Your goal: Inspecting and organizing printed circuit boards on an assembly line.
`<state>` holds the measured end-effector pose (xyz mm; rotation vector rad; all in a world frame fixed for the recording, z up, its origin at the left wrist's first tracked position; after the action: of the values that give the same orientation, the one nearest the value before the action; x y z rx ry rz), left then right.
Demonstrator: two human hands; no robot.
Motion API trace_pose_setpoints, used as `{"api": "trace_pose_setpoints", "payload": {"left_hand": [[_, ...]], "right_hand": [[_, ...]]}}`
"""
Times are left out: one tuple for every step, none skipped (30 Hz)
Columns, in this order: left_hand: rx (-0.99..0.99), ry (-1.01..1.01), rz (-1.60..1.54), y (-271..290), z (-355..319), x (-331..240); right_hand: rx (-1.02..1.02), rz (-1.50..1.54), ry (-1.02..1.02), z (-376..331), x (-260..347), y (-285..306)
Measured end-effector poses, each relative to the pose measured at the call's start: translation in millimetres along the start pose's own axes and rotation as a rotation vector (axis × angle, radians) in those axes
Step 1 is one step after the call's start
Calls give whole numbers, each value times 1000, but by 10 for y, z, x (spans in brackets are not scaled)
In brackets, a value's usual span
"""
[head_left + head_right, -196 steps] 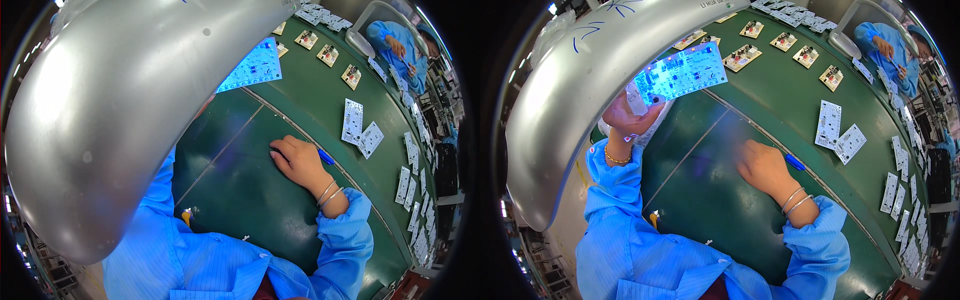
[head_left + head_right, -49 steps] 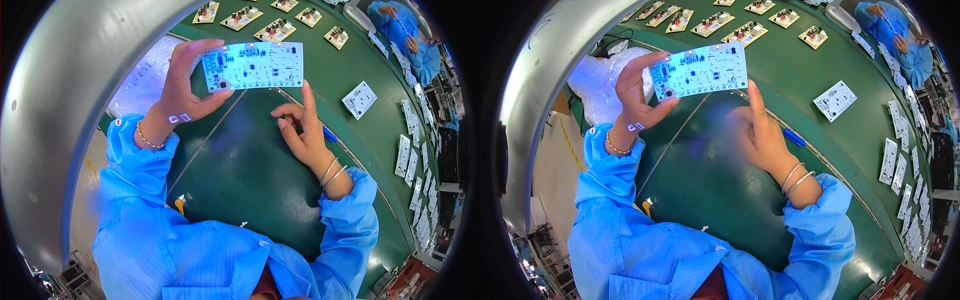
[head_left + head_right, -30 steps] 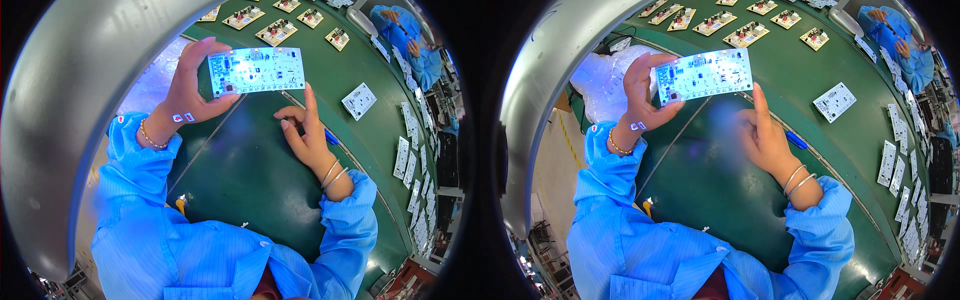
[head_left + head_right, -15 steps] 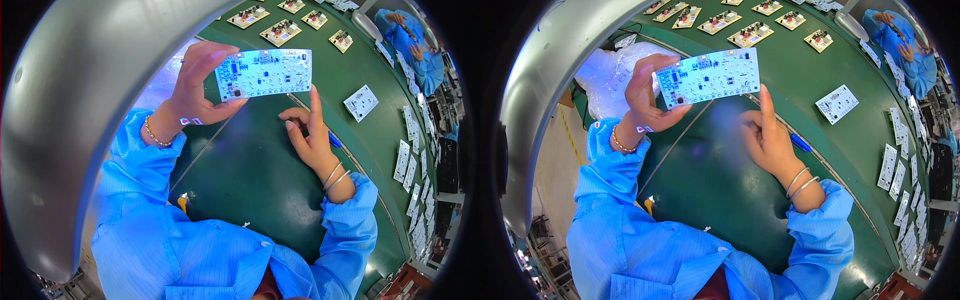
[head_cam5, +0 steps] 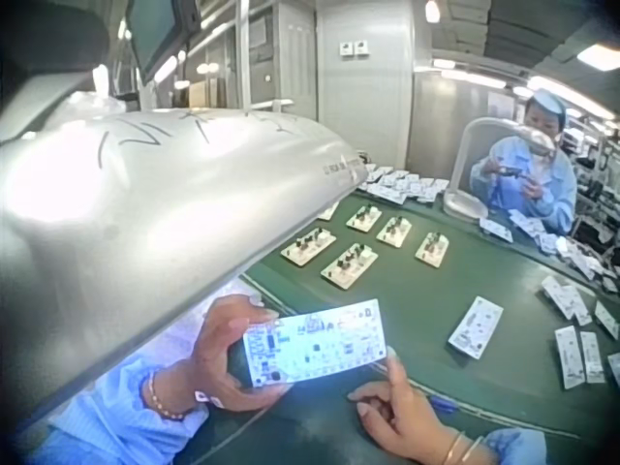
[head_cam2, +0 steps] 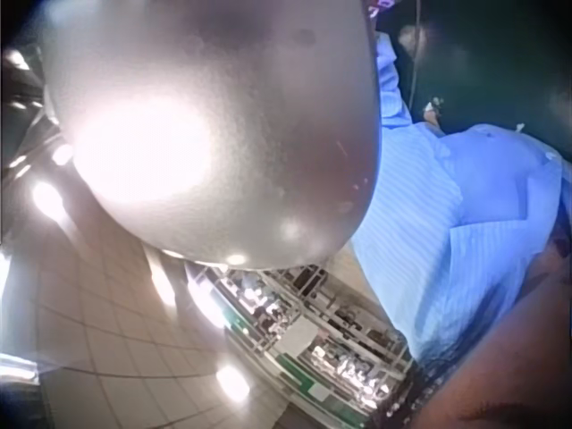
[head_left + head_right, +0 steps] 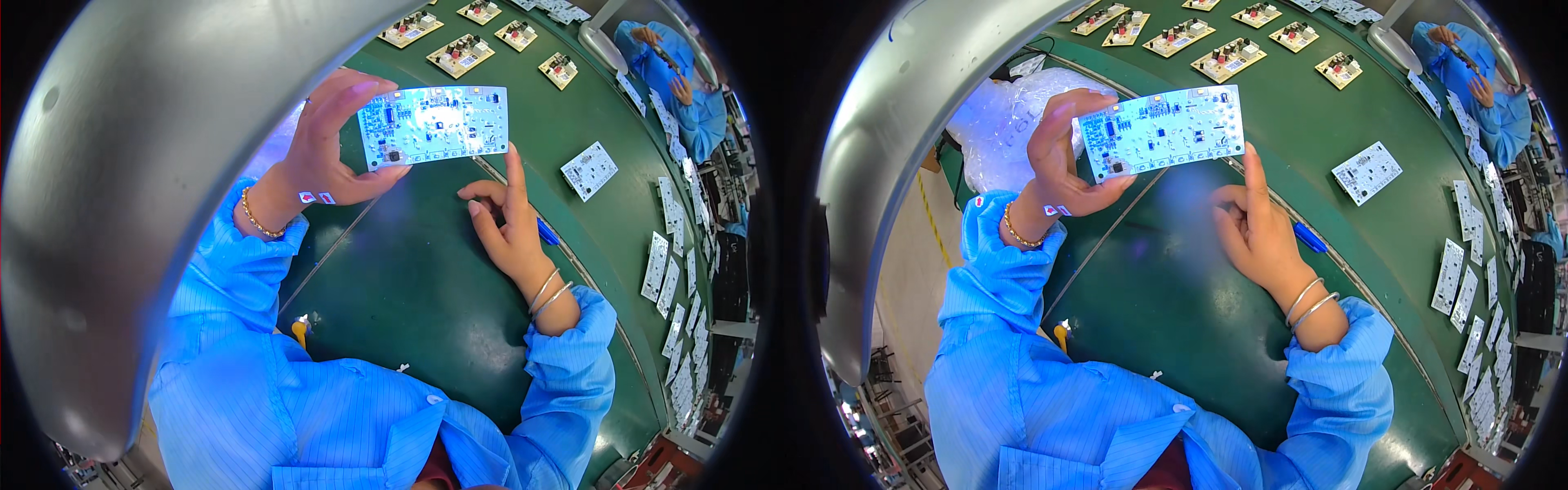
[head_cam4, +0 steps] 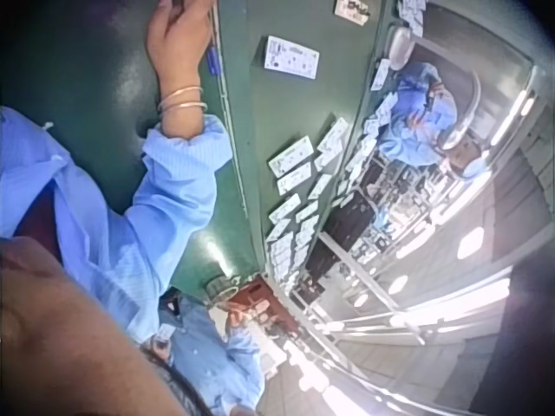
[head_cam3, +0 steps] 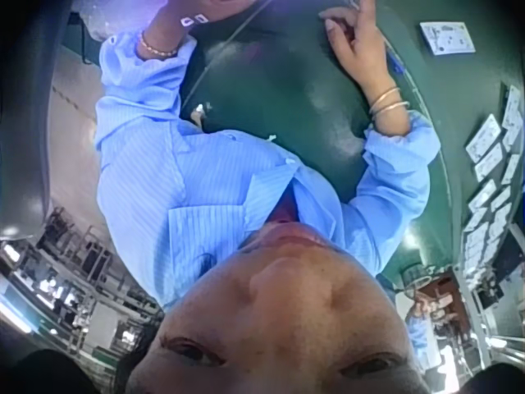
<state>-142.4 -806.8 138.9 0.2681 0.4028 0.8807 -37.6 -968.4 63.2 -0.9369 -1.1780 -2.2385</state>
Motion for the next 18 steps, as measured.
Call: {"api": "trace_pose_setpoints", "payload": {"left_hand": [[7, 2, -4, -6, 12, -9], [13, 4, -8, -11, 27, -24], [20, 6, -12, -17, 37, -32], [35, -4, -11, -20, 39, -45], [50, -13, -11, -26, 34, -55], [66, -23, -10, -31, 32, -67], [63, -18, -11, -31, 30, -67], [60, -13, -13, -31, 29, -70], [58, -8, -14, -32, 30, -74], [60, -2, -15, -29, 35, -81], [63, 4, -16, -26, 42, -88], [65, 9, -17, -23, 48, -94], [63, 9, -6, -26, 42, -93], [60, 9, 5, -28, 36, -88], [57, 8, 16, -29, 30, -86], [58, 12, 18, -30, 31, -88], [59, 15, 20, -30, 31, -90], [60, 19, 23, -28, 31, -94]], "right_hand": [[-1, -2, -4, -6, 5, 6], [-1, -5, -8, -11, 9, 11], [-2, -7, -12, -14, 10, 16], [-17, -23, 13, -8, 27, 25], [-33, -39, 37, -4, 35, 30], [-48, -54, 61, -1, 51, 38], [-48, -52, 60, -5, 54, 42], [-49, -49, 60, -11, 59, 46], [-49, -46, 59, -16, 64, 51], [-48, -42, 59, -18, 71, 53], [-47, -37, 58, -18, 80, 56], [-46, -32, 57, -21, 87, 60], [-48, -33, 59, -30, 81, 59], [-50, -33, 62, -37, 70, 57], [-51, -34, 64, -43, 63, 57], [-53, -35, 73, -45, 73, 65], [-56, -36, 82, -45, 87, 73], [-58, -37, 91, -47, 102, 78]]}}
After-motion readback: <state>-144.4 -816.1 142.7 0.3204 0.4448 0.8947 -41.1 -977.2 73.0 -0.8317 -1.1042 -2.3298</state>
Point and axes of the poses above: each hand's wrist, its own z-axis towards the middle knuckle, its own y-axis out of the back of the hand, x = y × z, the point moved 7 cm from there along z, towards the middle knuckle, and after that the axes turned 6 degrees about y, right-handed, at the moved point
